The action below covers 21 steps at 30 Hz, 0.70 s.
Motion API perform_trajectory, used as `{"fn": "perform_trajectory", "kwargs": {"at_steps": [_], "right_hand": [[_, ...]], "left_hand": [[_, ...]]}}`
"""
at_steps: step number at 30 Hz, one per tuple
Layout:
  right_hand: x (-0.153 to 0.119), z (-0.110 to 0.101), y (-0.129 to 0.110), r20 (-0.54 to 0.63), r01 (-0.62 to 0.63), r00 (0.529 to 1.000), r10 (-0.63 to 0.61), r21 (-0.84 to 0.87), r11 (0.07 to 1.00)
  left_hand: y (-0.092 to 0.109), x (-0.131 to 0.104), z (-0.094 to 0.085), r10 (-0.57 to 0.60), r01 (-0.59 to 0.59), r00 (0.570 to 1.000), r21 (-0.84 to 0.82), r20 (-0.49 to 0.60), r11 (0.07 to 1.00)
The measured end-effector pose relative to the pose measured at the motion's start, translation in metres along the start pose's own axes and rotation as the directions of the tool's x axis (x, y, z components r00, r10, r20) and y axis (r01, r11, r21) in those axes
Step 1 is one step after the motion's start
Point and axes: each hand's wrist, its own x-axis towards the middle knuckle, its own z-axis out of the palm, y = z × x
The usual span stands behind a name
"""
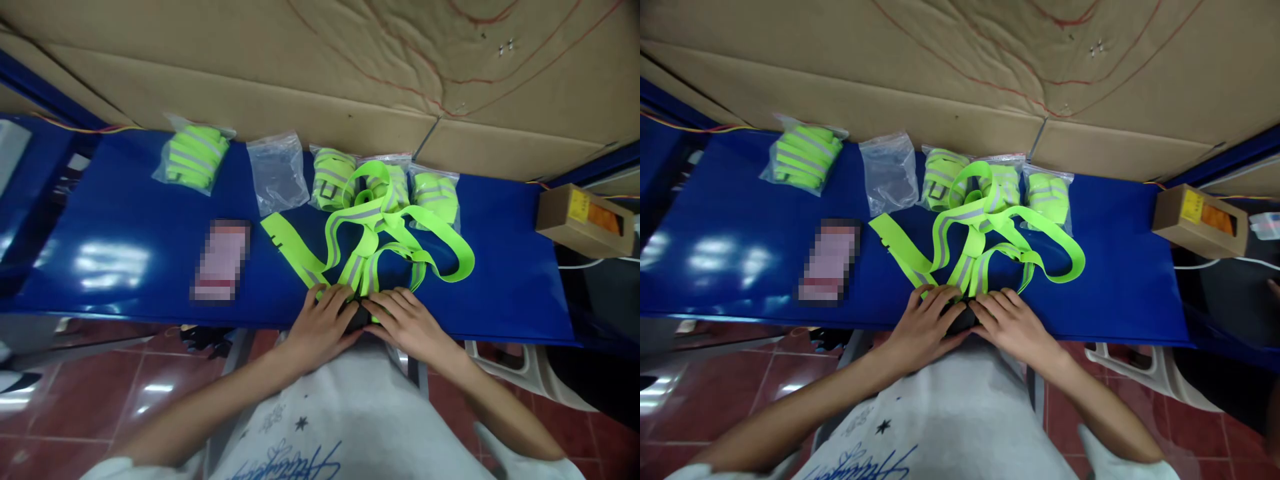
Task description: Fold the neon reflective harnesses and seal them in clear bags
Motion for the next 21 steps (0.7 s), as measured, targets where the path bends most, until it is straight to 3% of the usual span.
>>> {"fn": "perform_trajectory", "kwargs": {"at_steps": [7,14,21], "right_hand": [[0.003,-0.002,-0.001,0.055,-0.013,0.998,0.015,-0.039,0.999],[0.012,-0.007,-0.008,0.107,-0.080,0.991,0.080,-0.012,0.997],[0.012,-0.020,-0.006,0.060,-0.009,0.998,0.005,0.053,0.999]], "left_hand": [[-0.008,0.002,0.001,-0.026,0.043,0.996,-0.224,0.080,0.974],[-0.010,0.010,-0.006,-0.100,0.130,0.989,-0.308,0.112,0.942],[-0.021,0.012,-0.024,0.001,0.055,0.986,-0.339,0.164,0.939]]}}
